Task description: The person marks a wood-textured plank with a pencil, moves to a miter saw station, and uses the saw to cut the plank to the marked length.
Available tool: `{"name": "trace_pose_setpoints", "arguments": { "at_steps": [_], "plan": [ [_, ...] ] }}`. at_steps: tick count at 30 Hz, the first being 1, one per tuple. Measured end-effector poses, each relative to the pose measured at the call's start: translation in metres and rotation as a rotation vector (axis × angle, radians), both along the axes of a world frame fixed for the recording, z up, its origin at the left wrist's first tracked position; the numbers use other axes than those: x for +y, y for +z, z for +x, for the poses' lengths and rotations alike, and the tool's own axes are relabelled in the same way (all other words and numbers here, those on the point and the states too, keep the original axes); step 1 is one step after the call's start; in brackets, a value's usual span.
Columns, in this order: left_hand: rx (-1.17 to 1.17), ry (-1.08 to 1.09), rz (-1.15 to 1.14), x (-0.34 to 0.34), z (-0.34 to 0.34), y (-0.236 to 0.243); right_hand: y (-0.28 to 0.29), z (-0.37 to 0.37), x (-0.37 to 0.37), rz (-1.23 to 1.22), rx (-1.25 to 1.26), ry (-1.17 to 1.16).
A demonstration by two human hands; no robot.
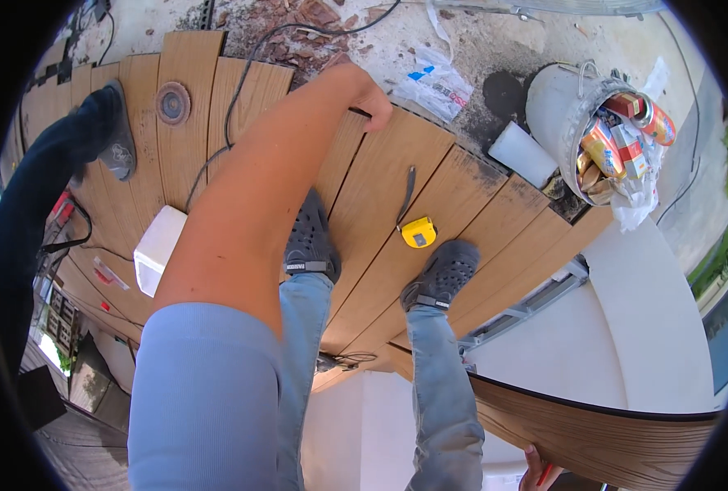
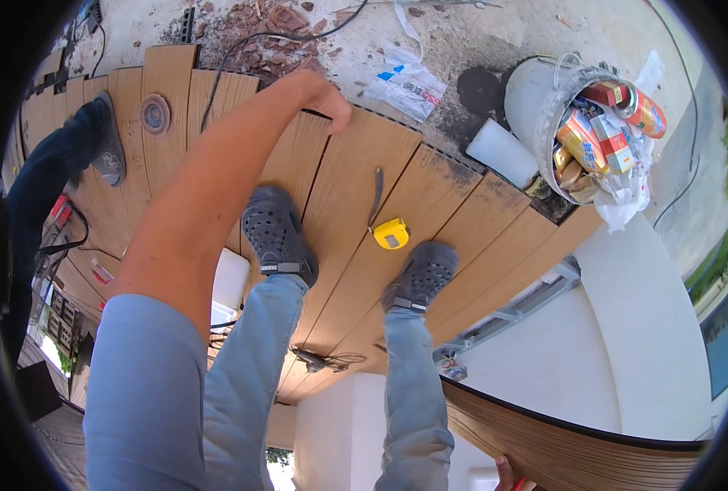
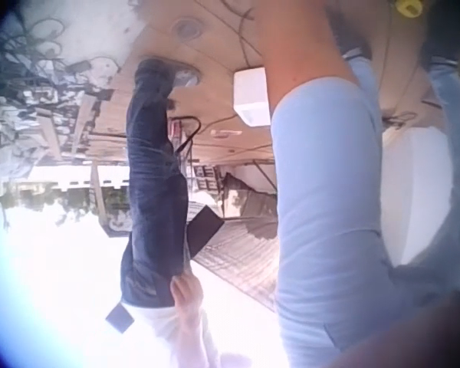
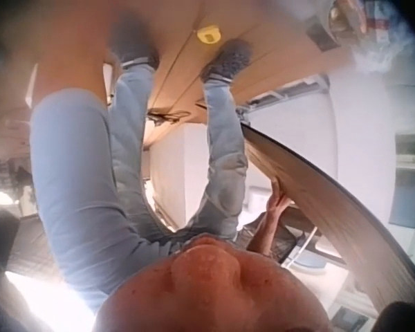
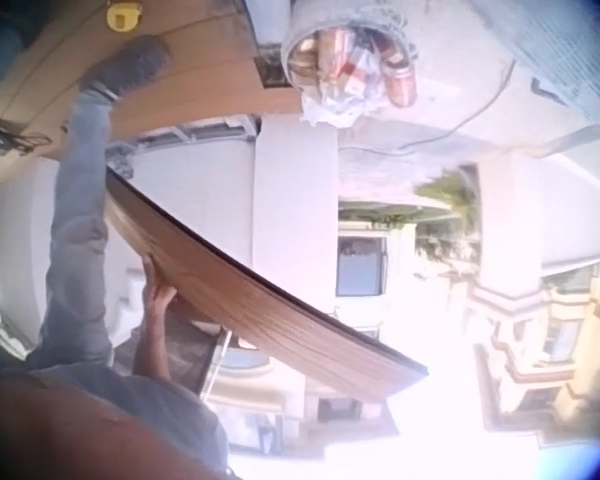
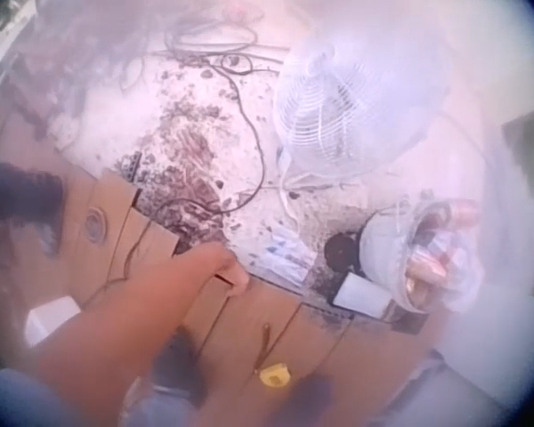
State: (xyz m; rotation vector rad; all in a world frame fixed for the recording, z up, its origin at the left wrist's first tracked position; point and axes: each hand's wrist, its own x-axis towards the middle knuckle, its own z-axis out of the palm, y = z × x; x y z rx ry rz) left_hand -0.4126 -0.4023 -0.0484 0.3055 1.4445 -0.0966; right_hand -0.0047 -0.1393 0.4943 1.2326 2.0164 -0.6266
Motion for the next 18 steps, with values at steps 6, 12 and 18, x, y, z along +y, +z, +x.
{"name": "trace_pose_setpoints", "arguments": {
  "at_steps": [6,12,18],
  "plan": [
    [-0.354,0.104,-0.107,-0.001,-0.009,0.006,-0.015,0.002,-0.005,0.030,0.005,-0.207],
    [-0.189,0.162,-0.104,0.001,0.002,-0.006,-0.021,-0.008,-0.013,0.055,0.009,-0.235],
    [-0.090,0.138,-0.063,-0.003,0.006,-0.007,-0.018,-0.006,-0.007,0.029,0.005,-0.210]
  ]
}}
